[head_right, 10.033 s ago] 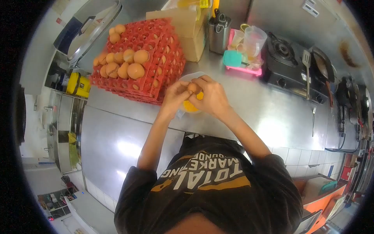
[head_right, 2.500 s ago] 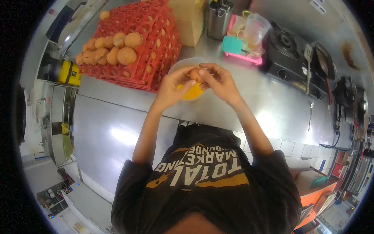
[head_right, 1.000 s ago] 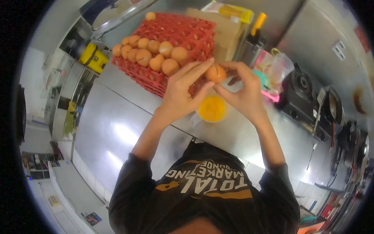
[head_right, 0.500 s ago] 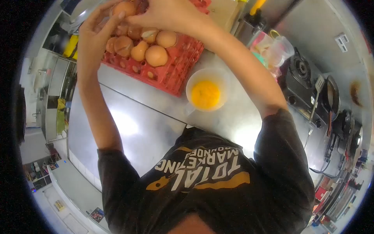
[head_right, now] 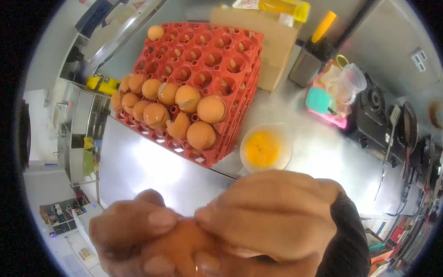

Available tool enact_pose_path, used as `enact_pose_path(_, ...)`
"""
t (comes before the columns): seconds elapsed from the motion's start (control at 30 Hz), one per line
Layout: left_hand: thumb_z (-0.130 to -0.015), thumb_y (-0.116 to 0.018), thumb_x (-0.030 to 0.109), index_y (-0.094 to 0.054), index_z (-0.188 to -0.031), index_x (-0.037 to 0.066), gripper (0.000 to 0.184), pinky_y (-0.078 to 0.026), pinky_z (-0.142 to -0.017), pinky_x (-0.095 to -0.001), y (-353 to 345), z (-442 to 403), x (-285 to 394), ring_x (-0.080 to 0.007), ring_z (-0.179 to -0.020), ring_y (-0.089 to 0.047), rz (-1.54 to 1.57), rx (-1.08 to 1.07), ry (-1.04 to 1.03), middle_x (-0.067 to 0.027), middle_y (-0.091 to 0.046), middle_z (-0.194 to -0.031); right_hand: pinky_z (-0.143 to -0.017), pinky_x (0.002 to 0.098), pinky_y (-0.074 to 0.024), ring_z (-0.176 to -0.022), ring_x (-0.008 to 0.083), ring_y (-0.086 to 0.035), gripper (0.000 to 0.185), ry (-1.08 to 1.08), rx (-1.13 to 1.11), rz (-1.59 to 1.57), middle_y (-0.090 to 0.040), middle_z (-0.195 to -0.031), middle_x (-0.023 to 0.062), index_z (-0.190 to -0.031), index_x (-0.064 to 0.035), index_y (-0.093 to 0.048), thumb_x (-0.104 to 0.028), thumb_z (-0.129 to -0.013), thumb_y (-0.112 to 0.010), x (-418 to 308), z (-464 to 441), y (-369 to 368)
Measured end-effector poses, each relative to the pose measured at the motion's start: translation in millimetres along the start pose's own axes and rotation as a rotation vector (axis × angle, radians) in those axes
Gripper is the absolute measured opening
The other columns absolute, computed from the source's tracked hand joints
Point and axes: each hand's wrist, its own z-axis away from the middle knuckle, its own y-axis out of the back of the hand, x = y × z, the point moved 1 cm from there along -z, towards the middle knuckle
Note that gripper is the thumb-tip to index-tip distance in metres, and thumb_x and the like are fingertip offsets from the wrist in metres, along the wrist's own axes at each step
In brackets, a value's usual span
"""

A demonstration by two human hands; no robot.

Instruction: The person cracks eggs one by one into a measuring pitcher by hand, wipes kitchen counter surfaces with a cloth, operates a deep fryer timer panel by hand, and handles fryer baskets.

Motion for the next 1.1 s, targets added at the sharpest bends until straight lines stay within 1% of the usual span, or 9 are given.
enact_pose_path(0.03,-0.1,-0.067,0.007,-0.065,-0.109,0.004,0.01,-0.054,-0.087,-0.016,16,-7,0,-0.0069,-0.098,-0.066,-0.084,-0.206,-0.075,-0.0036,-0.066,-0.109,-0.068,0.041,-0.0559,-0.085,0.0314,-0.069,0.035,0.221,-0.276,-0.187,-0.066,-0.102,0.0176,-0.109,-0.0101,-0.055,-0.019,-0.087,-0.082,26,-19,24)
enact_pose_path(0.13,-0.095,-0.08,0.024,-0.069,-0.108,0.01,0.022,-0.053,-0.085,-0.0123,42,-22,-12,-0.0025,-0.098,-0.067,-0.213,-0.339,-0.266,0.0032,-0.064,-0.108,-0.066,0.0409,-0.0579,-0.081,0.0296,-0.069,0.033,0.402,-0.417,-0.197,-0.067,-0.1,0.0168,-0.111,-0.0106,-0.059,-0.028,-0.09,-0.078,9,-27,20)
enact_pose_path(0.17,-0.088,-0.084,0.025,-0.07,-0.113,0.004,0.036,-0.057,-0.08,-0.0242,63,-38,0,-0.0148,-0.089,-0.07,0.096,-0.438,0.365,-0.0067,-0.07,-0.105,-0.066,0.0389,-0.0568,-0.081,0.0306,-0.069,0.035,0.283,-0.483,-0.182,-0.067,-0.1,0.0161,-0.11,-0.0117,-0.057,-0.022,-0.088,-0.082,11,-27,26)
enact_pose_path(0.23,-0.082,-0.087,0.026,-0.072,-0.121,0.0,0.049,-0.059,-0.074,-0.0348,45,-48,-12,-0.0262,-0.078,-0.071,0.094,-0.469,0.409,-0.0166,-0.076,-0.102,-0.072,0.0385,-0.0573,-0.086,0.0301,-0.072,0.04,0.201,-0.62,-0.148,-0.07,-0.108,0.0155,-0.116,-0.0123,-0.063,-0.02,-0.085,-0.086,23,-41,17)
enact_pose_path(0.3,-0.086,-0.085,0.021,-0.072,-0.127,0.001,0.047,-0.057,-0.073,-0.0314,19,-61,-71,-0.023,-0.078,-0.069,-0.125,-0.441,-0.097,-0.0154,-0.075,-0.105,-0.079,0.0382,-0.0579,-0.092,0.0296,-0.074,0.046,0.203,-0.726,-0.093,-0.074,-0.115,0.015,-0.123,-0.0129,-0.07,-0.019,-0.081,-0.09,45,-63,-7)
enact_pose_path(0.4,-0.089,-0.08,0.01,-0.072,-0.134,0.003,0.047,-0.054,-0.074,-0.0294,22,-92,-129,-0.0163,-0.081,-0.068,-0.211,-0.402,0.244,-0.0095,-0.076,-0.113,-0.085,0.0388,-0.0592,-0.098,0.0291,-0.075,0.048,0.319,-0.746,-0.012,-0.075,-0.117,0.0134,-0.129,-0.0095,-0.071,-0.018,-0.085,-0.088,88,-108,-69)
enact_pose_path(0.57,-0.085,-0.082,0.021,-0.077,-0.118,0.004,0.037,-0.06,-0.082,-0.0436,31,-122,-260,-0.0338,-0.091,-0.076,-0.505,-0.52,0.142,-0.0185,-0.077,-0.107,-0.097,0.0528,-0.0573,-0.113,0.0414,-0.071,0.045,0.509,-0.957,0.402,-0.072,-0.128,0.0218,-0.133,-0.0057,-0.069,-0.033,-0.098,-0.074,187,-164,-225)
enact_pose_path(0.73,-0.083,-0.081,0.026,-0.079,-0.11,0.004,0.035,-0.06,-0.084,-0.0466,22,-137,-268,-0.0375,-0.093,-0.076,-0.618,-0.739,0.248,-0.0189,-0.079,-0.098,-0.091,0.0506,-0.059,-0.104,0.0397,-0.075,0.037,0.352,-1.254,0.592,-0.079,-0.104,0.0192,-0.112,-0.0091,-0.078,-0.04,-0.091,-0.073,192,-170,-287)
enact_pose_path(1.1,-0.085,-0.08,0.03,-0.08,-0.11,0.003,0.037,-0.06,-0.09,-0.048,18,-128,-289,-0.0402,-0.1,-0.076,-0.626,-0.871,0.35,-0.0225,-0.079,-0.104,-0.084,0.0428,-0.0598,-0.094,0.0308,-0.077,0.033,0.264,-1.059,0.455,-0.079,-0.093,0.0179,-0.113,-0.0073,-0.075,-0.032,-0.091,-0.073,185,-173,-264)
